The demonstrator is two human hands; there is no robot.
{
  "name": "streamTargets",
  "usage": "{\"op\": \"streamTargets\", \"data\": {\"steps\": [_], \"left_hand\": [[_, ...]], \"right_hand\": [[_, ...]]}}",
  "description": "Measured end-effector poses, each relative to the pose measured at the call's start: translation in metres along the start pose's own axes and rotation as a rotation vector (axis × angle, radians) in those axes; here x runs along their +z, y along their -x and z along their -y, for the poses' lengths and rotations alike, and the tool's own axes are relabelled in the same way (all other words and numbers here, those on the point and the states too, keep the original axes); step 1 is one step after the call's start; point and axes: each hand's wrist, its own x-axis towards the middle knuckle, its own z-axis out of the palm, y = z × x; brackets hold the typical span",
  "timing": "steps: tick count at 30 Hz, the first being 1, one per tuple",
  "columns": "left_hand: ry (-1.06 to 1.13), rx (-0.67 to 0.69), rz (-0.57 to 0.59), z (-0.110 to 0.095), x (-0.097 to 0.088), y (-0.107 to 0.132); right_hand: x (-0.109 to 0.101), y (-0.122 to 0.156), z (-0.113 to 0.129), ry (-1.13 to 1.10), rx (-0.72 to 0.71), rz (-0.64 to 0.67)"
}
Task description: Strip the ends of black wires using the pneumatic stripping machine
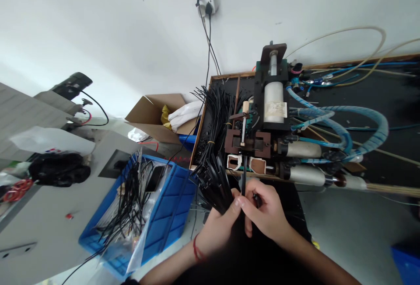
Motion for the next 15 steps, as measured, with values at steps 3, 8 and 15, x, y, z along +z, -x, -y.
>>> {"op": "streamTargets", "data": {"steps": [3,8,15], "left_hand": [[-0.014,0.013,-0.004,-0.0004,0.0000,-0.0011],[-0.046,0.034,0.005,0.0004,-0.0029,-0.0026],[0.022,0.044,-0.042,-0.0043,0.0031,-0.0014]], "right_hand": [[0.0016,0.0005,-0.0012,-0.028,-0.001,-0.006],[0.0025,0.0027,-0.0022,-0.046,-0.003,0.001],[0.0011,0.0029,-0.0011,0.016,0.007,-0.002]]}}
